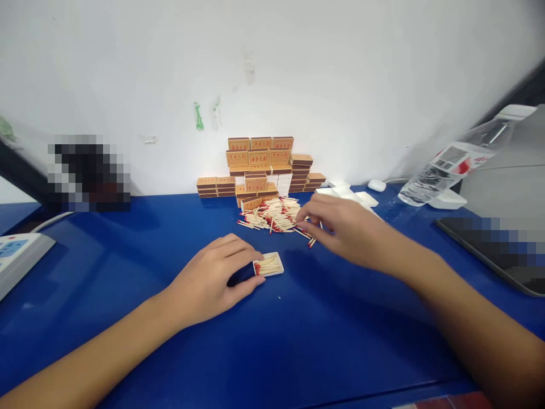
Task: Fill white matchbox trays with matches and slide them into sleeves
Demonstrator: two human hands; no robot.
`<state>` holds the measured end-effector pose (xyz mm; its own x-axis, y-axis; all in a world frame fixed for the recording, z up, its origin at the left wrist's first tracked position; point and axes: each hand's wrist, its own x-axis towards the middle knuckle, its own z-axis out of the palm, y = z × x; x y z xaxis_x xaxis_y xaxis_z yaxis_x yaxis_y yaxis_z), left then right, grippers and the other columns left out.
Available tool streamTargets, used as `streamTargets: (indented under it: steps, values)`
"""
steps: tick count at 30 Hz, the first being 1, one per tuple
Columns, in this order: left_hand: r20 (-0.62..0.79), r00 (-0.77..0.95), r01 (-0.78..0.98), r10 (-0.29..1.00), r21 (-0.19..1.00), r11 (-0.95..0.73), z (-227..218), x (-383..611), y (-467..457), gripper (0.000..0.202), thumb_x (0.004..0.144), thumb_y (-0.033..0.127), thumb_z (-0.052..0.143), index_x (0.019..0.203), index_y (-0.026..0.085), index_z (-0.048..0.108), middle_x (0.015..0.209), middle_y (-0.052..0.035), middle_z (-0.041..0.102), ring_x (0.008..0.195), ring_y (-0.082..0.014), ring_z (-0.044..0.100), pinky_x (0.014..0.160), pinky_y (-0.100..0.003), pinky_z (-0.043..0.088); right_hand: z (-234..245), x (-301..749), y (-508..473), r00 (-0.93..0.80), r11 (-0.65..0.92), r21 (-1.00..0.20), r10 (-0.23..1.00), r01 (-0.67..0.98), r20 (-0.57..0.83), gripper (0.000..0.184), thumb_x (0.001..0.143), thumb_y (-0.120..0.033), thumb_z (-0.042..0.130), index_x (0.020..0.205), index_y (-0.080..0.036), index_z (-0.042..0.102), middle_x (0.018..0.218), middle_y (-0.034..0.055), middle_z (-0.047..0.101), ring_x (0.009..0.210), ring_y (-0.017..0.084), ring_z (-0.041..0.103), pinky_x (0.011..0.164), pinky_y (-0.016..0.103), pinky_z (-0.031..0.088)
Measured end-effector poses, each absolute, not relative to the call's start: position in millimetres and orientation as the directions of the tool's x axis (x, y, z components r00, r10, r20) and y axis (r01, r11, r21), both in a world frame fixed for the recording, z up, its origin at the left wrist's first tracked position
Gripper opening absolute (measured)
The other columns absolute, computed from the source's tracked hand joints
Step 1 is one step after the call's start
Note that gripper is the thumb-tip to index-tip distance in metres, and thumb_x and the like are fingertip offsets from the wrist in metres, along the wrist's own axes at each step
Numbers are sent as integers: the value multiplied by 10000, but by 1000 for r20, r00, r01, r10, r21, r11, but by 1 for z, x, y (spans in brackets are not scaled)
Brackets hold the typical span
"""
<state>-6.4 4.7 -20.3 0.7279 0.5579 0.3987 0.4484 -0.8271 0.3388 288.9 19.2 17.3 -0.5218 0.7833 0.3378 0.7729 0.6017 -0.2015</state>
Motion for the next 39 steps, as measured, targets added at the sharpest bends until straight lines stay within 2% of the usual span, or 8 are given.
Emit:
streamTargets:
  steps: [5,10,13,19,25,32,39]
  values:
    - [401,733,430,550,354,-831,-21,-6,7,129,1010,268,676,1103,202,736,1054,-68,748,1006,-235,669,906,-414,560,27,331,37,-445,452,-237,892,860,84,167,939,-310,568,909,-217,704,834,43,678,730,193,594,666,325,423]
    - [397,729,443,557,346,-827,-19,-6,6,170,1009,278,675,1146,189,723,1070,-78,749,1012,-236,676,918,-421,569,23,337,37,-424,407,-235,906,882,-22,228,887,-437,652,945,-233,734,872,51,686,738,205,602,659,335,423]
    - [383,730,453,566,350,-820,-18,-5,5,161,1010,283,672,1137,198,722,1076,-81,750,1022,-240,679,923,-422,573,18,331,34,-431,413,-243,902,878,-22,287,889,-509,675,943,-232,729,895,59,685,756,214,603,659,342,426]
    - [380,729,458,569,347,-818,-19,-6,6,197,1015,297,668,1179,198,713,1093,-86,749,1020,-242,675,921,-432,574,6,327,37,-449,434,-249,894,865,-1,302,923,-509,674,974,-215,719,934,76,689,808,229,616,682,352,450]
    - [371,729,462,575,353,-814,-18,-6,5,215,1012,289,673,1198,189,713,1104,-82,748,1028,-240,670,929,-431,566,1,326,40,-447,427,-253,894,868,-23,202,971,-376,589,960,-204,693,936,78,680,788,216,603,684,345,441]
    - [376,724,470,578,345,-813,-18,-6,6,236,1011,288,677,1229,200,695,1117,-79,747,1031,-240,672,927,-430,565,0,326,37,-478,450,-262,877,854,-52,213,1009,-352,525,940,-199,657,946,79,671,774,202,592,691,348,450]
    - [381,708,502,595,322,-803,-20,-8,4,387,1011,318,674,1374,200,609,1158,-96,743,1050,-256,680,942,-454,578,8,317,24,-502,489,-304,864,817,41,263,1062,-410,484,965,-215,631,954,67,674,768,199,608,702,353,464]
